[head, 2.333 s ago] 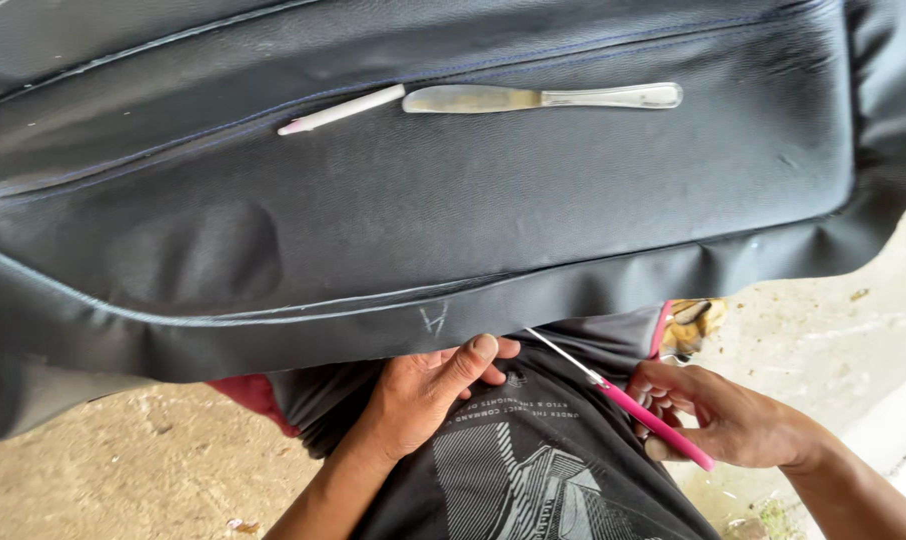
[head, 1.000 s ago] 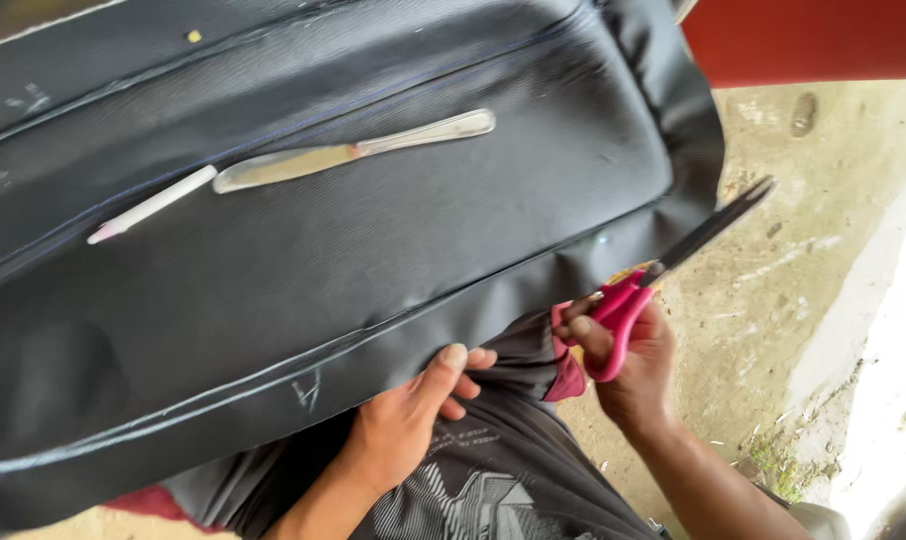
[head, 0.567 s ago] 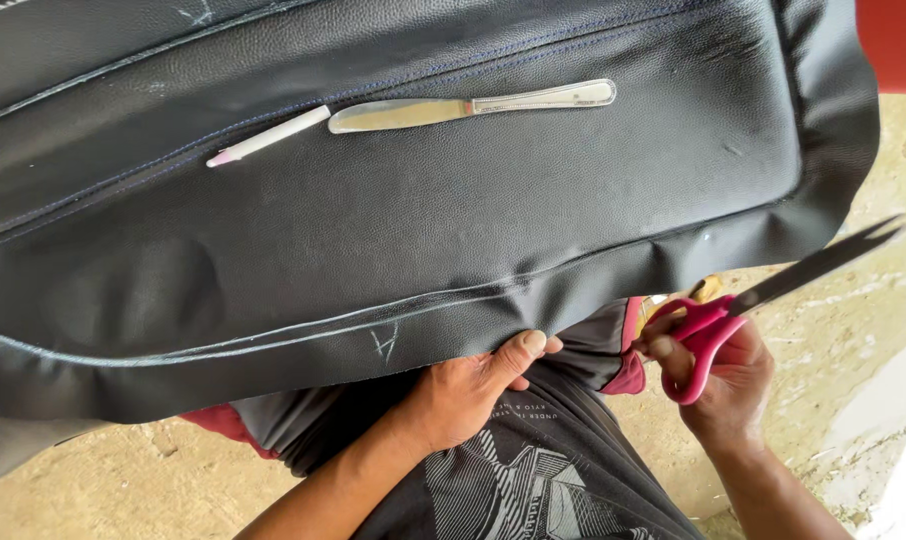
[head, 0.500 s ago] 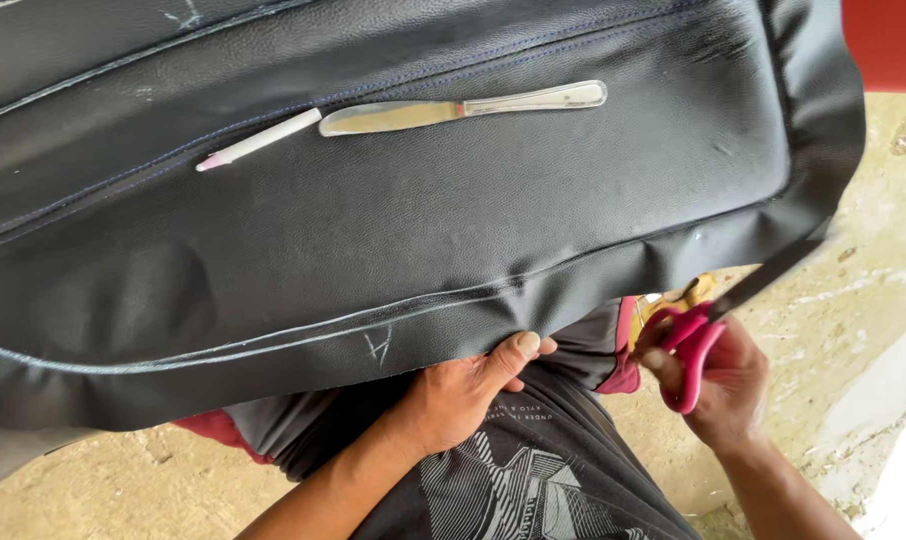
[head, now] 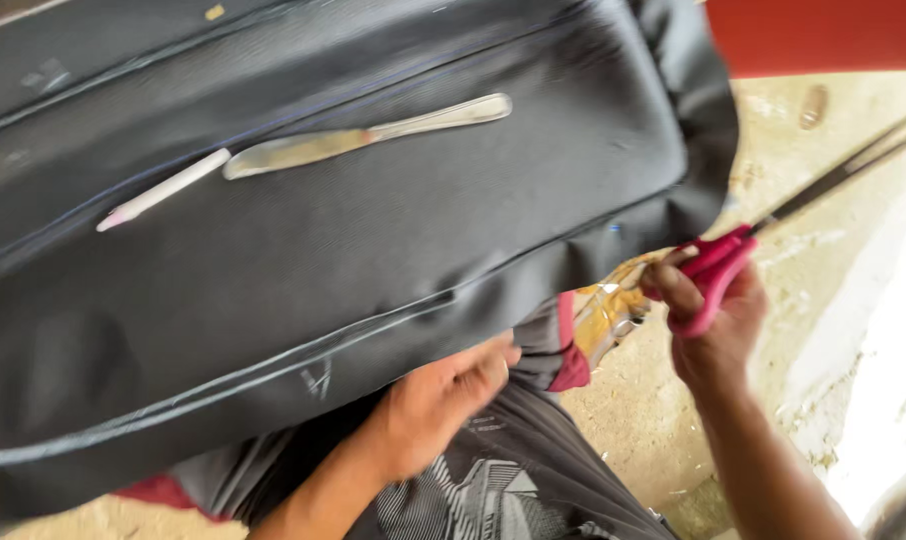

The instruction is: The person reupholsters a car door panel, using a butter-style knife to tuck the black leather fabric into the seams and shears to trim the excess material.

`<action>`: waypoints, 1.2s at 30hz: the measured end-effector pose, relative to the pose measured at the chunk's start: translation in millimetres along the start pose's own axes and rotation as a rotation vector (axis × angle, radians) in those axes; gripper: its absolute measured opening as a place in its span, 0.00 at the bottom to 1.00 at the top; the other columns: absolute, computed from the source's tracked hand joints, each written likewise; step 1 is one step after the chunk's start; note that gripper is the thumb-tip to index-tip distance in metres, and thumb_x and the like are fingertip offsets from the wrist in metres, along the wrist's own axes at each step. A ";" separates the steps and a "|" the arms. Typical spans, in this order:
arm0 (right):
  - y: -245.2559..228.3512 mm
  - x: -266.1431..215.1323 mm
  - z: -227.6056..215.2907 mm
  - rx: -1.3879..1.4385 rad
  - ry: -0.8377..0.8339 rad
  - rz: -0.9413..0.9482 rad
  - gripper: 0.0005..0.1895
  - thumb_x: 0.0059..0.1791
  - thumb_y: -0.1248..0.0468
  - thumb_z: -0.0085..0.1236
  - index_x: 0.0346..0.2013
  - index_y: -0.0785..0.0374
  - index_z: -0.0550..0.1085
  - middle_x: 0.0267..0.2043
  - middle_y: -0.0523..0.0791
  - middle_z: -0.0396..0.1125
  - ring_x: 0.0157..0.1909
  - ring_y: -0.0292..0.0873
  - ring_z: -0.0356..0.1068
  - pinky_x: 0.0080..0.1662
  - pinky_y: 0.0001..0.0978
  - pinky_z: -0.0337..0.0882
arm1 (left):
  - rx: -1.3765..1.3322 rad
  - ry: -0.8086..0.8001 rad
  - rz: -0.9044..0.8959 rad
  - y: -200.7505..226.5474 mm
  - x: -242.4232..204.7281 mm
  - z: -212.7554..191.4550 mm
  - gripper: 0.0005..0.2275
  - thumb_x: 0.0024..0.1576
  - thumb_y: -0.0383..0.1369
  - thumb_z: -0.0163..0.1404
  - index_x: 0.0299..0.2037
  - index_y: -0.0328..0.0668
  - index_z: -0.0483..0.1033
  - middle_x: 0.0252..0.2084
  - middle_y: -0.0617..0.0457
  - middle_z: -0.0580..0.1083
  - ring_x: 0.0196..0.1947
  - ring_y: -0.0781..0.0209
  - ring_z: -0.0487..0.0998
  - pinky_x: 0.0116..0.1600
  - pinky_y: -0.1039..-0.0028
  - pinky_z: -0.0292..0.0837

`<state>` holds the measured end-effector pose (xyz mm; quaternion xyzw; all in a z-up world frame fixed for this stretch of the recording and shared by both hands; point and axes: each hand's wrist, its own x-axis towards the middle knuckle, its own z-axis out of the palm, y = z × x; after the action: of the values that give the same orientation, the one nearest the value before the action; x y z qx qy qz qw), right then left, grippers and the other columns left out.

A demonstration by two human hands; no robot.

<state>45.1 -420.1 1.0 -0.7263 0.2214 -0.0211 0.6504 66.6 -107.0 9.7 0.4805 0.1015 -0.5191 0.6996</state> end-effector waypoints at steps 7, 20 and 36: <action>-3.1 -10.0 30.0 0.072 0.162 0.114 0.17 0.47 0.69 0.68 0.47 0.64 0.71 0.37 0.48 0.72 0.37 0.41 0.74 0.42 0.32 0.77 | 0.711 0.125 0.719 39.4 -32.1 6.6 0.12 0.62 0.29 0.53 0.53 0.33 0.77 0.51 0.42 0.80 0.53 0.48 0.82 0.59 0.64 0.77; 13.8 -51.2 -4.5 -0.265 -0.399 -0.004 0.19 0.46 0.61 0.72 0.40 0.64 0.69 0.41 0.45 0.72 0.43 0.35 0.73 0.46 0.30 0.75 | 1.439 0.754 0.719 18.1 -66.5 -38.9 0.14 0.55 0.32 0.59 0.50 0.36 0.80 0.55 0.48 0.76 0.58 0.49 0.74 0.59 0.59 0.65; -20.6 -23.1 3.2 -0.722 -0.535 -0.158 0.26 0.33 0.57 0.77 0.35 0.63 0.71 0.30 0.43 0.76 0.33 0.37 0.78 0.39 0.32 0.76 | 1.553 0.473 0.853 45.8 -2.5 -16.1 0.20 0.63 0.39 0.54 0.59 0.32 0.74 0.53 0.50 0.71 0.48 0.57 0.71 0.51 0.66 0.67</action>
<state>31.4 -407.9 26.1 -0.9010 -0.0173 0.1963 0.3865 109.0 -92.9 29.0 0.9062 -0.3214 -0.0276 0.2734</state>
